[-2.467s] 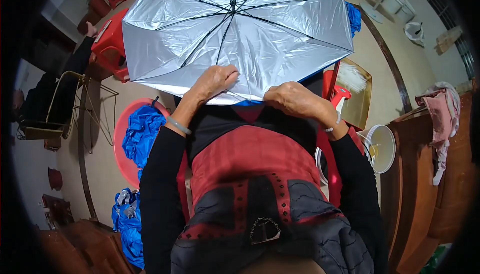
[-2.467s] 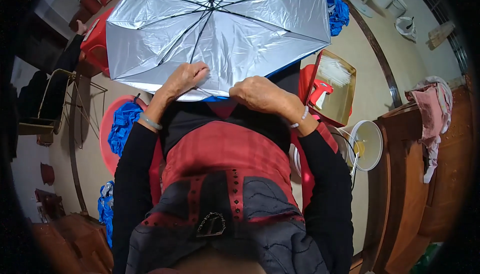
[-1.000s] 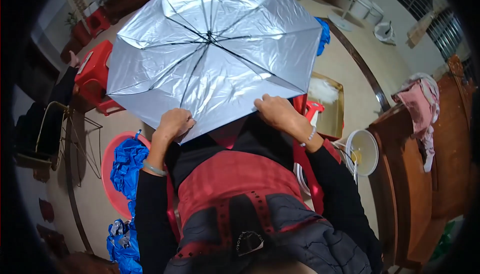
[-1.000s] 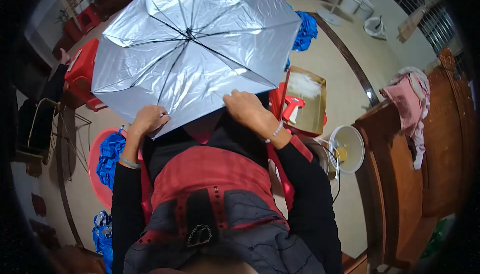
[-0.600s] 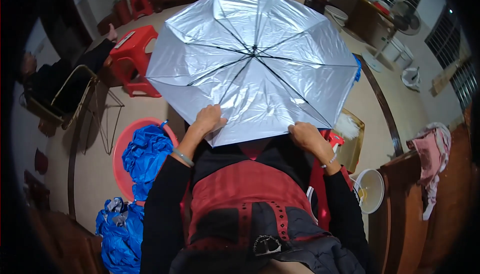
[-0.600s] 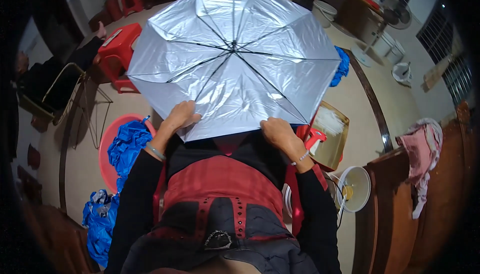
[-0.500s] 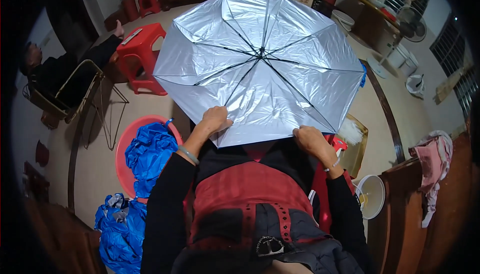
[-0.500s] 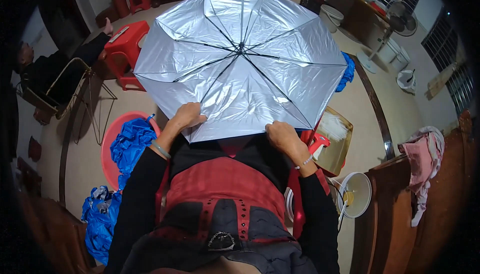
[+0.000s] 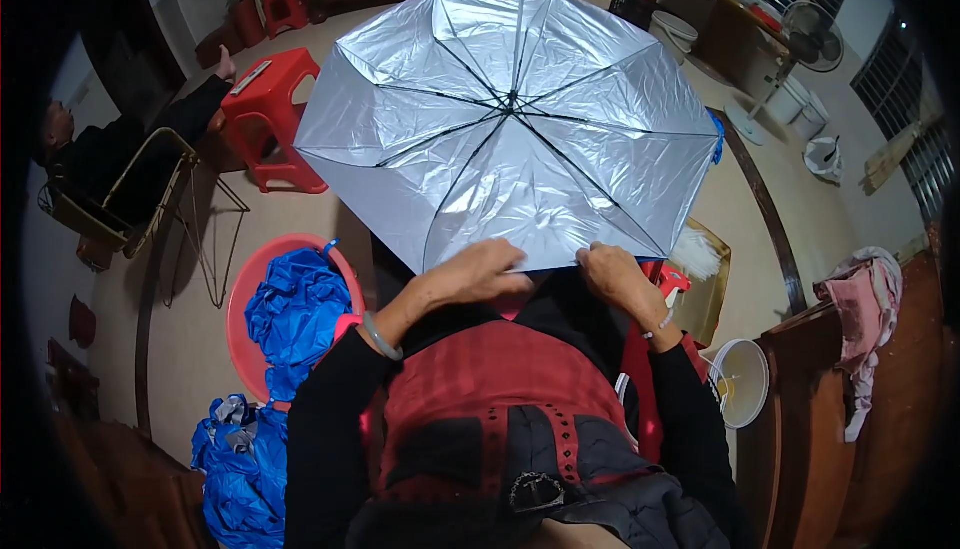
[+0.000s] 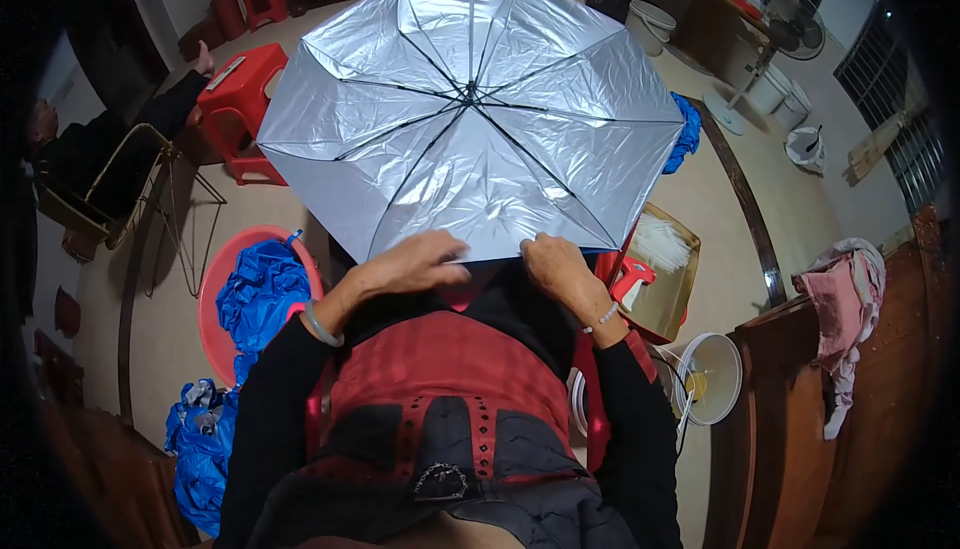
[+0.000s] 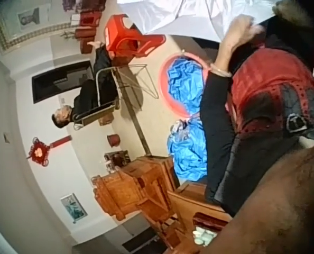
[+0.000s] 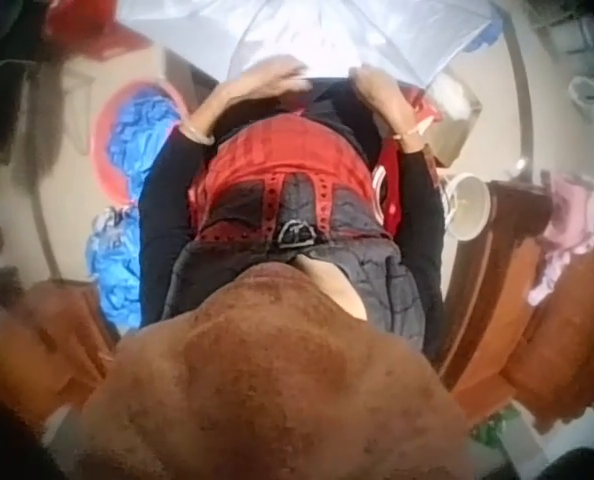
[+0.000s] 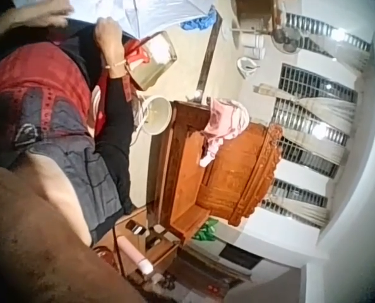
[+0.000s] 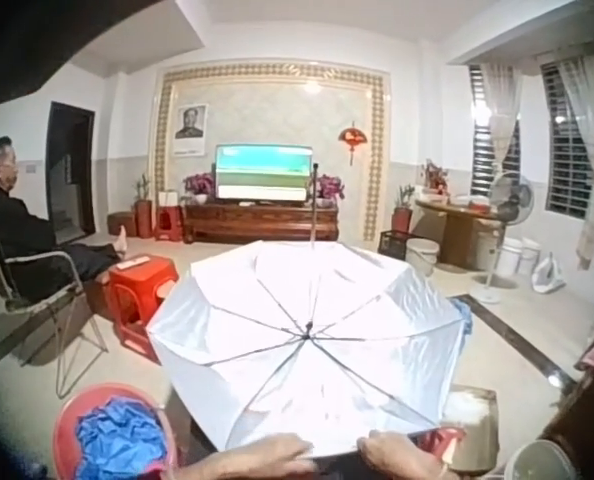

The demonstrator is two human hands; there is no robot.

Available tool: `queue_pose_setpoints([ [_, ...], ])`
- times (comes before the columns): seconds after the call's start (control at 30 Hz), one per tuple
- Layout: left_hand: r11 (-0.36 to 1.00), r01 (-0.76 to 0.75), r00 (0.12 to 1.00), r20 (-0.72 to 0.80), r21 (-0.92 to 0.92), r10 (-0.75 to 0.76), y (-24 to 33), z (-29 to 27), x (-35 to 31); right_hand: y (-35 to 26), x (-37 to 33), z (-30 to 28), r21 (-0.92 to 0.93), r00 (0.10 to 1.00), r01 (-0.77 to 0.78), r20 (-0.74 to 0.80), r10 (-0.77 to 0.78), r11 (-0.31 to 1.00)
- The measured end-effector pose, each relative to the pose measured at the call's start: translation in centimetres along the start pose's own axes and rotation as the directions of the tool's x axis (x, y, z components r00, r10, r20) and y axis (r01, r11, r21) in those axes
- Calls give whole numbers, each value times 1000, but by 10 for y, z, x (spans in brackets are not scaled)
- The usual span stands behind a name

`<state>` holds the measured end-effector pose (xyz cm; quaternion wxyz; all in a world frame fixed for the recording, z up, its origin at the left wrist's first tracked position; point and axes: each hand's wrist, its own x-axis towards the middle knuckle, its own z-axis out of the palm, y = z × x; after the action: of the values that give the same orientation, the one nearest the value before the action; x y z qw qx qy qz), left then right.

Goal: Assembling umbrella components and testing the opening and closing mechanism.

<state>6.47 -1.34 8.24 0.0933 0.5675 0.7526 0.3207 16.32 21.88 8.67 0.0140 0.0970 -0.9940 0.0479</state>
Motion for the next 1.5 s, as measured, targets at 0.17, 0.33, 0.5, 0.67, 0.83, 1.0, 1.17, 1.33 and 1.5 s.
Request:
queue_pose_setpoints([
  [0.17,830,237,967,-39,505,-252,-15,-16,-2,-15,-4,-22,157,969,187,-194,-155,970],
  [0.33,179,710,656,-732,682,186,-59,-113,-53,-13,-20,-70,656,866,138,-444,231,742],
  [0.5,260,873,452,-885,413,-112,-24,-135,-81,17,-19,-85,308,693,-74,-669,271,949],
  [0.67,775,482,712,-698,409,-74,5,-112,-45,47,-17,-58,187,699,-108,-684,208,977],
  [0.83,949,241,855,-508,202,-109,46,-90,-27,45,-20,-61,189,716,-138,-659,230,972],
  [1.0,996,86,988,-126,-28,-89,73,-74,-17,58,-17,-50,136,729,-184,-645,229,973],
  [1.17,999,-16,1000,13,49,16,68,-54,-17,80,-21,-44,120,690,-224,-681,244,967],
  [1.33,989,46,995,84,143,-58,50,-35,-27,98,-31,-35,36,727,-374,-608,317,927],
  [1.5,891,253,957,-231,376,-174,37,-51,-39,98,-28,-22,52,833,-380,-416,366,924],
])
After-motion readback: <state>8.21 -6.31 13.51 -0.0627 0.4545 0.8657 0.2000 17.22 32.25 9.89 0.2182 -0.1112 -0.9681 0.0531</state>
